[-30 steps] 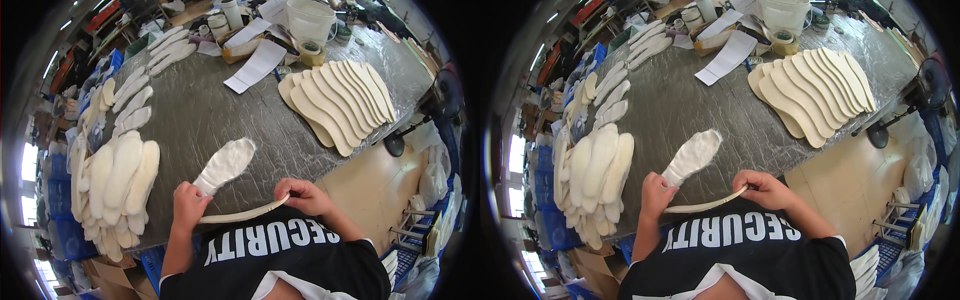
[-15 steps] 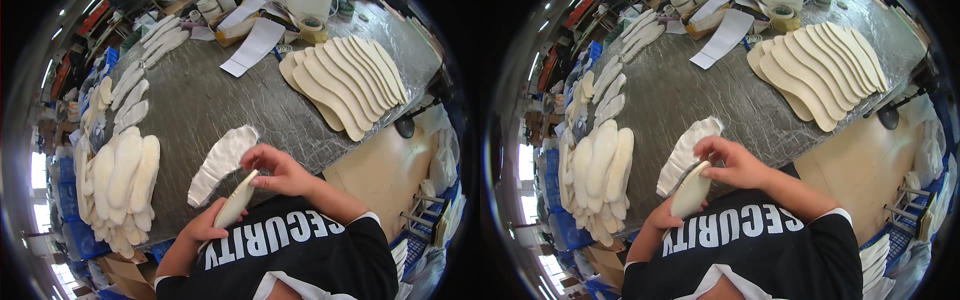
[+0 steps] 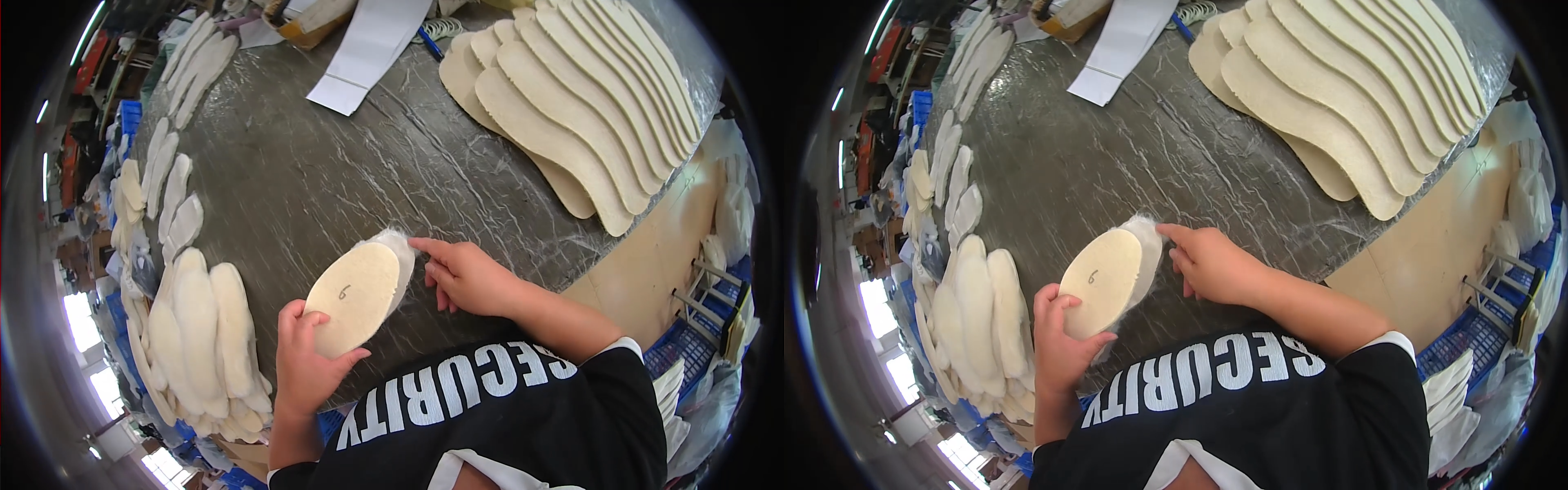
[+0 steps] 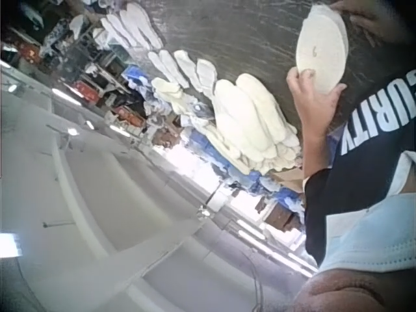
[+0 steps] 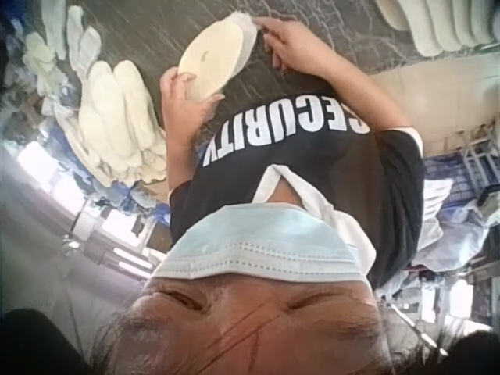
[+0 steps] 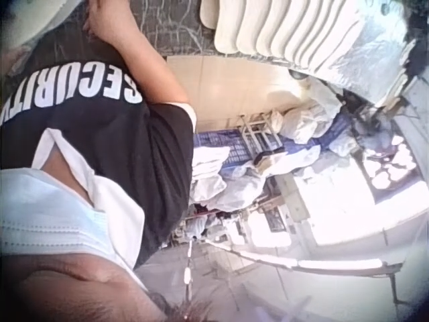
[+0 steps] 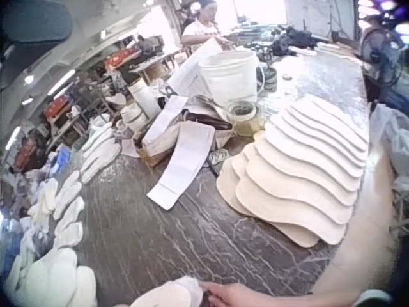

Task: Manually assembling and inspecting fleece-lined shoe insoles at a factory workstation.

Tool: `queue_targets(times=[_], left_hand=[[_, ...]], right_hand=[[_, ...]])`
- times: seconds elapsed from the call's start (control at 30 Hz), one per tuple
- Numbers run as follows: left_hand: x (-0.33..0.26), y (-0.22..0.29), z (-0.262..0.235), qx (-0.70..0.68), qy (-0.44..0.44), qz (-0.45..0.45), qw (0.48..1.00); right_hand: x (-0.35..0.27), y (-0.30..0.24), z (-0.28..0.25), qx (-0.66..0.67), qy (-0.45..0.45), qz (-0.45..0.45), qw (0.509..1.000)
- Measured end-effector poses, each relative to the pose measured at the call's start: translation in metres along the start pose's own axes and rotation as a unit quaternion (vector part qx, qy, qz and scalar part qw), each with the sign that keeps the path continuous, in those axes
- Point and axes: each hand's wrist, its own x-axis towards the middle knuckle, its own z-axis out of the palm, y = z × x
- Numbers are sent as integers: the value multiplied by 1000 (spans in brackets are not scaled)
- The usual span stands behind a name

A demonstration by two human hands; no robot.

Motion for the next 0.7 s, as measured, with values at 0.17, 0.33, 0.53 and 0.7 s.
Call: queue_targets(times=[0.17,0.33,0.53,0.7], left_hand=[[14,-1,4,10,-27,11,1000],[23,-2,6,45,-33,88,995],[19,-5,9,38,-37,83,995],[18,-3,11,15,-38,36,999]], right_hand=[[1,-6,-8,7,-30,16,999],[2,-3,-10,21,-36,6,999],[2,1,-10,37,-39,-17,998],[2,0,-10,41,-42,-19,998]])
